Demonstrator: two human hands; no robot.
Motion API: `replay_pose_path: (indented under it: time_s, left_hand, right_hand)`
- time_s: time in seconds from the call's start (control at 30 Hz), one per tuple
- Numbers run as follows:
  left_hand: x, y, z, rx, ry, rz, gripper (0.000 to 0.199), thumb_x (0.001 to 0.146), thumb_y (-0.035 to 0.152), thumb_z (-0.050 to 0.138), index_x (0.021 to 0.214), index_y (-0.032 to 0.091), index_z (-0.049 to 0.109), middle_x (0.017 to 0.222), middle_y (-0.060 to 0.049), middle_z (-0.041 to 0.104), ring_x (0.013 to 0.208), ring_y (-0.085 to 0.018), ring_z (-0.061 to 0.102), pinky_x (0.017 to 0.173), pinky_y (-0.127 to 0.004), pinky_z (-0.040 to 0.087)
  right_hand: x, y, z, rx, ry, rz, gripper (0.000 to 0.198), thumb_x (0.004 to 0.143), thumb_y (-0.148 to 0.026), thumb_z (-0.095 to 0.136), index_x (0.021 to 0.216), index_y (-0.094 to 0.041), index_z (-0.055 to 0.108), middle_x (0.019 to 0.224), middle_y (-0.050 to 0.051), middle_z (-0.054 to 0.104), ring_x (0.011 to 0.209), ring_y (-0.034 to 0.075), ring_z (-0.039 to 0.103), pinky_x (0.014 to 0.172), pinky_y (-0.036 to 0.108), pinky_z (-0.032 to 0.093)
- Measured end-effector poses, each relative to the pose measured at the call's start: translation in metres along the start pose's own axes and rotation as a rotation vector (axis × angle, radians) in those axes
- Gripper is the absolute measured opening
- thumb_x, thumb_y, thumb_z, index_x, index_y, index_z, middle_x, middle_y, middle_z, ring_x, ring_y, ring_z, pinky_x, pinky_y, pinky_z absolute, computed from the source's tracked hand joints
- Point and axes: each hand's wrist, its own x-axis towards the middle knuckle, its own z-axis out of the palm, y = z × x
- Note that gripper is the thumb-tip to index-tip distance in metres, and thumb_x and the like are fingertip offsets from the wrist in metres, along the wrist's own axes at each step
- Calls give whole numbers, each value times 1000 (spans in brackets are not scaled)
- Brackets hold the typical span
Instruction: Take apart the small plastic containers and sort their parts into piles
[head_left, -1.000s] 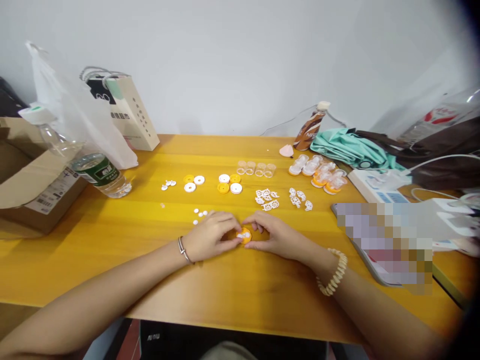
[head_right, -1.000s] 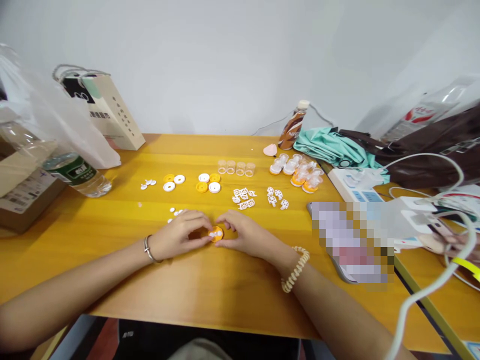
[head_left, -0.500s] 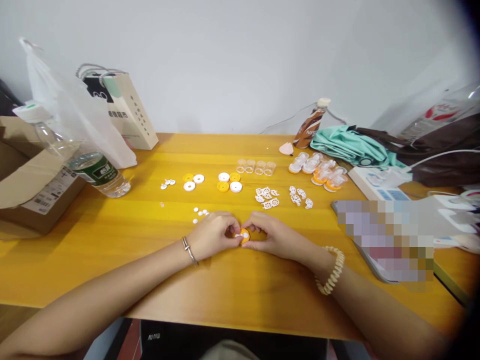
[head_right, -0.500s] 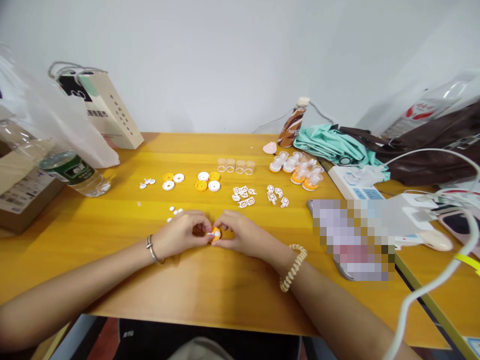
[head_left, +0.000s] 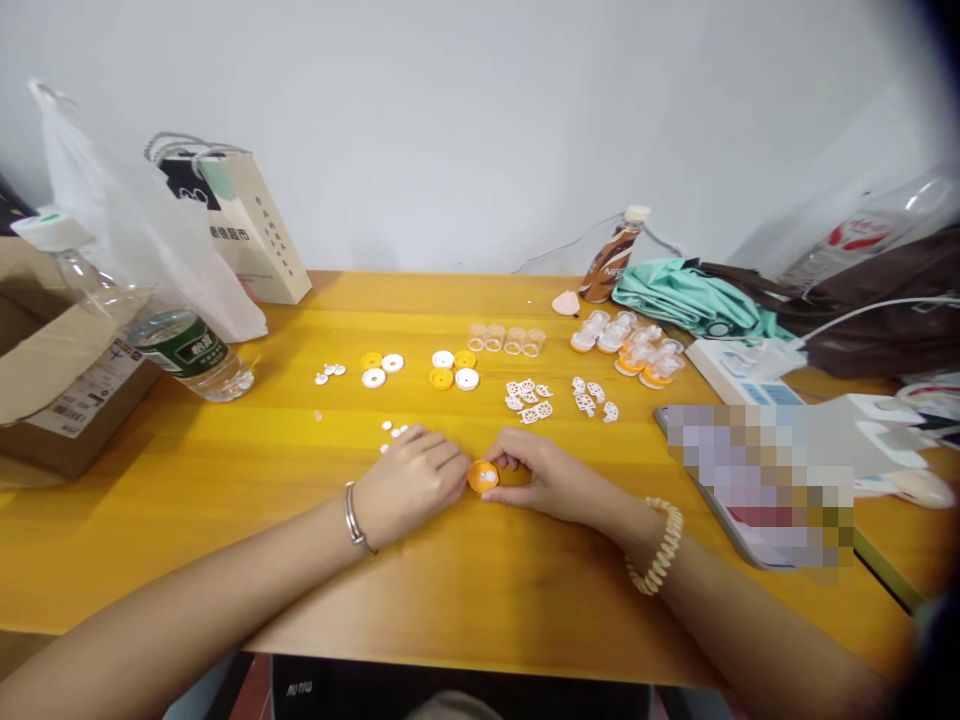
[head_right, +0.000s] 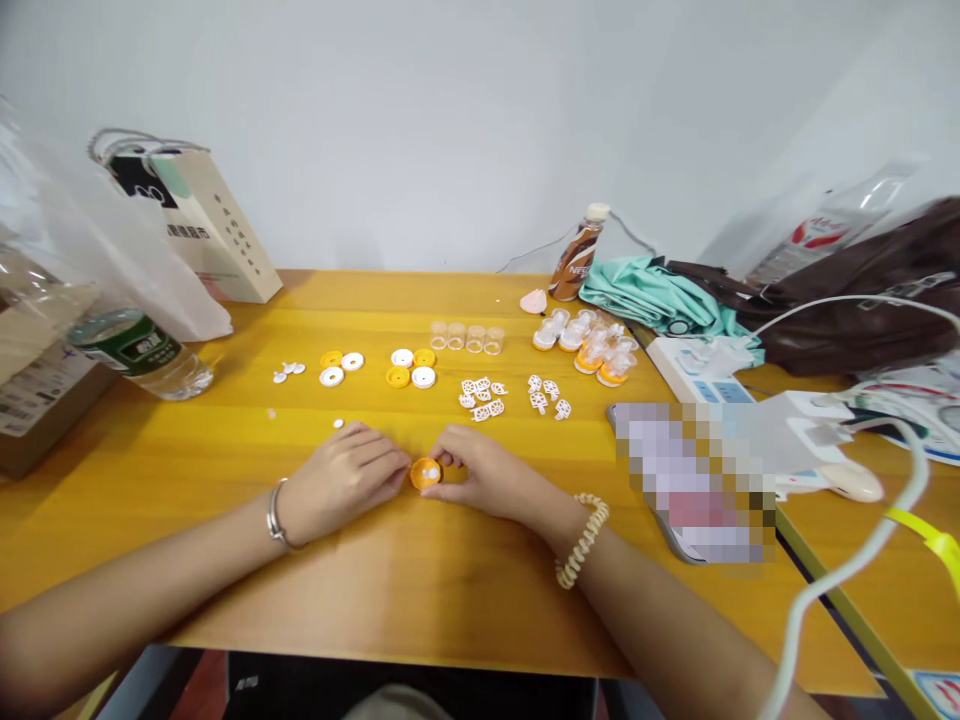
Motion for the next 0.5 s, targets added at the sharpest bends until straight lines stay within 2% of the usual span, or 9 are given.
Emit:
replay_pose_path:
  time_s: [0.13,0.27,0.5]
  left_hand:
    - [-20,-37,-15,13,-19,9,14,86,18,44,85,15,57,73,-3,62,68,-12,55,64,-26,38]
    - [-44,-65,-20,17,-6,-27,13,87,21,45,88,16,58,79,-4,63,72,-12,56,67,-26,42]
    - [-47,-66,-16,78,-65,3,15,87,23,46,84,16,59,77,-4,61,70,-13,54,66,-26,41]
  right_hand:
    - [1,1,-1,2,2,26,23,75,-36,62,85,-17,56,77,1,52,70,13,47,64,24,39]
    - [2,1,-1,14,-8,32,20,75,-34,62,82,-17,54,77,0,51,69,12,46,63,23,38]
    - [1,1,0,40,-9,56,20,75,-34,61,85,-18,54,77,0,51,69,12,46,62,23,37]
